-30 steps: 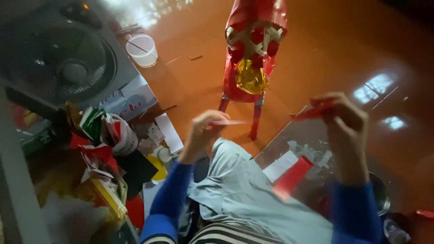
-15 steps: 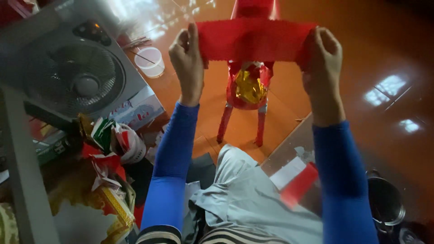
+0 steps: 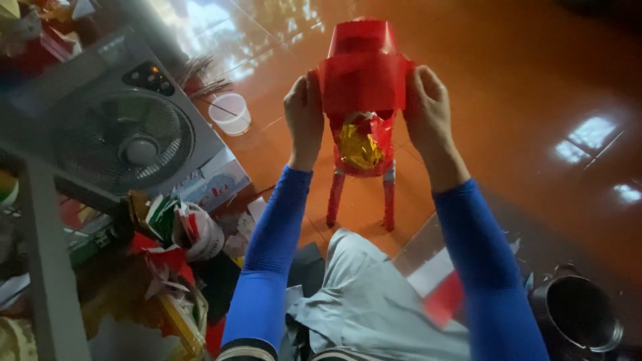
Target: Applying red paper strips and decorative elements to a large paper mache horse structure.
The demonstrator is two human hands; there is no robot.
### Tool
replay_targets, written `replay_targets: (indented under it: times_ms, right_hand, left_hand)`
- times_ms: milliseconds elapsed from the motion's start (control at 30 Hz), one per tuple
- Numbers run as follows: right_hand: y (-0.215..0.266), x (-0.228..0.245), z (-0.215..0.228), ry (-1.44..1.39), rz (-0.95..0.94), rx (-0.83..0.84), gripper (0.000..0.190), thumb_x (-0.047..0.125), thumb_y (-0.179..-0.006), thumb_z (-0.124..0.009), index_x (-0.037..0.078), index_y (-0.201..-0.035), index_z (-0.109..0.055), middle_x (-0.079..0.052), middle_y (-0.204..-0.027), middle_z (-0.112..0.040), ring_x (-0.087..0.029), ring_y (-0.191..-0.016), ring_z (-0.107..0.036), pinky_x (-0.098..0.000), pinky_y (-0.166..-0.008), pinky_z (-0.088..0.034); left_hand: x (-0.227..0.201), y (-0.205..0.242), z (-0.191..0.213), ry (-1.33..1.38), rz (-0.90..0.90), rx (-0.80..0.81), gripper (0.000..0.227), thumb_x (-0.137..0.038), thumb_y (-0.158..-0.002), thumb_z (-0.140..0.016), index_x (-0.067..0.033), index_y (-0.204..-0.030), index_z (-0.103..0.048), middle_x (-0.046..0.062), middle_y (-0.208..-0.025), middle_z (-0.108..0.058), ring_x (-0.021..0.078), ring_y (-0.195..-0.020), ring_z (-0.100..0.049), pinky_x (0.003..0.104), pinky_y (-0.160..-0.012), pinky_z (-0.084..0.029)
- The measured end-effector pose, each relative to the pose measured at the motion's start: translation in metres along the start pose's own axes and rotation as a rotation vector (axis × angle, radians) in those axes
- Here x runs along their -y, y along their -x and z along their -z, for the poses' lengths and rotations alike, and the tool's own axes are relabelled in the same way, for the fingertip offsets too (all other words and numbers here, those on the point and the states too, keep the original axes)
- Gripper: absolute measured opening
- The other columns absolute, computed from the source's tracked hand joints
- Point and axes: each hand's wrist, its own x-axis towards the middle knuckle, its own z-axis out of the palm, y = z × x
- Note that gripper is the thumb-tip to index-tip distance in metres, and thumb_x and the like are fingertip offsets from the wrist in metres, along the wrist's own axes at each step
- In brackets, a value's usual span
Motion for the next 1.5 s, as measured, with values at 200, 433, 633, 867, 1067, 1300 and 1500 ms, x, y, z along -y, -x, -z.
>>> replay_targets:
  times_ms: [200, 433, 633, 867, 1067, 1300, 1500]
  right_hand:
    - [0.002, -0.001, -0.015, -0.137, -0.068, -0.027, 0.021, 0.024, -0.111, -0.053, 0.006, -0.109, -0.064, 0.003, -0.100, -0.067, -0.005, -0.086, -0.060, -0.0225, -0.075, -0.051]
    - [-0.004, -0.004, -0.016, -0.251, -0.112, -0.027, 0.019, 0.022, -0.111, -0.057, 0.005, -0.106, -0.063, -0.002, -0.097, -0.067, -0.010, -0.085, -0.063, -0.0252, -0.076, -0.053]
    - [-0.011, -0.029, -0.009, -0.250, -0.086, -0.060, 0.017, 0.019, -0.111, -0.057, 0.005, -0.103, -0.061, -0.002, -0.094, -0.066, -0.010, -0.081, -0.061, -0.0253, -0.075, -0.053]
    - [-0.001, -0.032, -0.031, 0.017, 0.129, -0.147, 0.016, 0.017, -0.113, -0.057, 0.003, -0.118, -0.054, -0.007, -0.116, -0.055, -0.013, -0.104, -0.056, -0.0298, -0.093, -0.052]
    - [0.020, -0.038, -0.042, 0.008, 0.292, -0.108, 0.050, 0.028, -0.114, -0.060, 0.004, -0.154, -0.043, -0.012, -0.153, -0.051, -0.025, -0.140, -0.052, -0.0396, -0.121, -0.044]
    - [0.031, -0.045, -0.041, -0.415, 0.035, -0.098, 0.081, 0.062, -0.107, -0.043, 0.009, -0.167, -0.031, -0.019, -0.168, -0.039, -0.032, -0.146, -0.049, -0.0466, -0.123, -0.042]
    - [0.036, -0.023, -0.049, -0.412, 0.047, 0.020, 0.081, 0.064, -0.104, -0.046, 0.019, -0.166, -0.024, -0.012, -0.168, -0.040, -0.031, -0.147, -0.050, -0.0485, -0.125, -0.042]
  left_hand:
    - [-0.009, 0.003, -0.007, 0.171, -0.099, 0.012, 0.025, -0.018, -0.110, -0.052, 0.0033, -0.104, -0.064, 0.009, -0.102, -0.061, 0.0119, -0.090, -0.057, 0.028, -0.081, -0.050]
    - [0.009, 0.017, -0.016, 0.537, 0.018, 0.112, 0.019, -0.012, -0.110, -0.053, 0.0008, -0.119, -0.064, -0.001, -0.108, -0.067, 0.0095, -0.099, -0.059, 0.027, -0.088, -0.053]
    - [0.010, 0.021, -0.021, 0.752, 0.128, 0.103, 0.024, -0.021, -0.113, -0.052, -0.0012, -0.123, -0.060, 0.001, -0.111, -0.064, 0.0105, -0.102, -0.060, 0.028, -0.088, -0.055]
    - [-0.021, 0.026, -0.020, 0.614, -0.058, 0.118, 0.036, -0.027, -0.112, -0.059, -0.0049, -0.139, -0.049, 0.007, -0.130, -0.057, 0.0159, -0.123, -0.056, 0.033, -0.111, -0.050]
    - [0.037, 0.040, -0.015, 0.089, -0.223, -0.010, 0.045, -0.028, -0.113, -0.053, -0.0050, -0.150, -0.046, 0.010, -0.151, -0.052, 0.0222, -0.136, -0.052, 0.035, -0.117, -0.045]
    - [0.078, 0.077, -0.049, 1.297, 0.509, 0.211, 0.066, -0.054, -0.112, -0.045, -0.0037, -0.155, -0.047, 0.011, -0.148, -0.057, 0.0226, -0.127, -0.060, 0.039, -0.109, -0.049]
    - [0.100, 0.083, -0.054, 1.360, 0.544, 0.267, 0.064, -0.054, -0.112, -0.042, -0.0071, -0.156, -0.043, 0.011, -0.147, -0.056, 0.0249, -0.128, -0.058, 0.042, -0.109, -0.049]
